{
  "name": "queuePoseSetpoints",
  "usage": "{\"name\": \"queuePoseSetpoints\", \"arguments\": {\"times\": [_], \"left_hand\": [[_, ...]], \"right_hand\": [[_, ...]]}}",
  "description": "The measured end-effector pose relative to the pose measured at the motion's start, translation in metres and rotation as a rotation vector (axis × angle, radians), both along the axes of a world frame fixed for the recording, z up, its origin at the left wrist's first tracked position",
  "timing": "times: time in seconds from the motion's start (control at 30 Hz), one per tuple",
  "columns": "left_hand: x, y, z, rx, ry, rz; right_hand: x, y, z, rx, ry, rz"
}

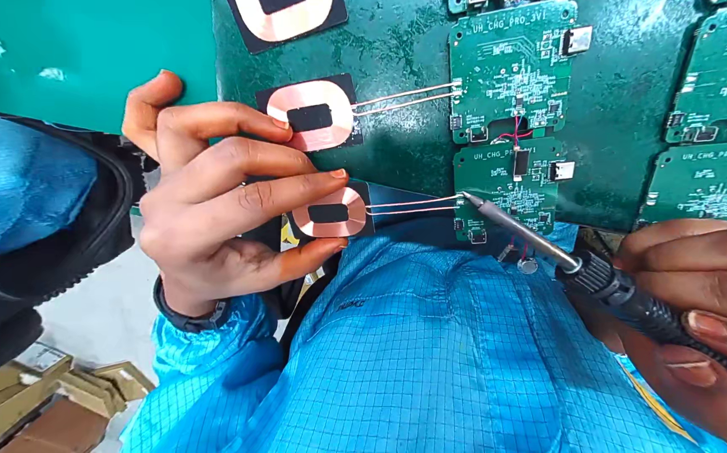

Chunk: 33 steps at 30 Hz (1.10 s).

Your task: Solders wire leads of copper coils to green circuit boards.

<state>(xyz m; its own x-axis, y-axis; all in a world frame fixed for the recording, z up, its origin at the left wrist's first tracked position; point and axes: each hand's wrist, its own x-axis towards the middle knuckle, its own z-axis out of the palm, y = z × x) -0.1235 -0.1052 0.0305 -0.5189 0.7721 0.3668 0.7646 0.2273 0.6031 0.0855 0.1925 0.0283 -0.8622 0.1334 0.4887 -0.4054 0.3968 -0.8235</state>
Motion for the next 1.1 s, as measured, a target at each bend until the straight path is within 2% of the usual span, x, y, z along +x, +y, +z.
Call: {"name": "queuePoseSetpoints", "arguments": {"times": [0.4, 0.6, 1.1], "left_hand": [[0.0003, 0.0012, 0.0006, -0.008, 0.005, 0.005], [0.0003, 0.0009, 0.0011, -0.011, 0.009, 0.004], [0.0007, 0.0007, 0.0011, -0.006, -0.008, 0.012]], "right_hand": [[-0.003, -0.0025, 0.0035, 0.033, -0.025, 0.0], [0.0023, 0.0002, 0.0024, -0.039, -0.038, -0.024], [0.0037, 0.0002, 0.0018, -0.032, -0.037, 0.002]]}}
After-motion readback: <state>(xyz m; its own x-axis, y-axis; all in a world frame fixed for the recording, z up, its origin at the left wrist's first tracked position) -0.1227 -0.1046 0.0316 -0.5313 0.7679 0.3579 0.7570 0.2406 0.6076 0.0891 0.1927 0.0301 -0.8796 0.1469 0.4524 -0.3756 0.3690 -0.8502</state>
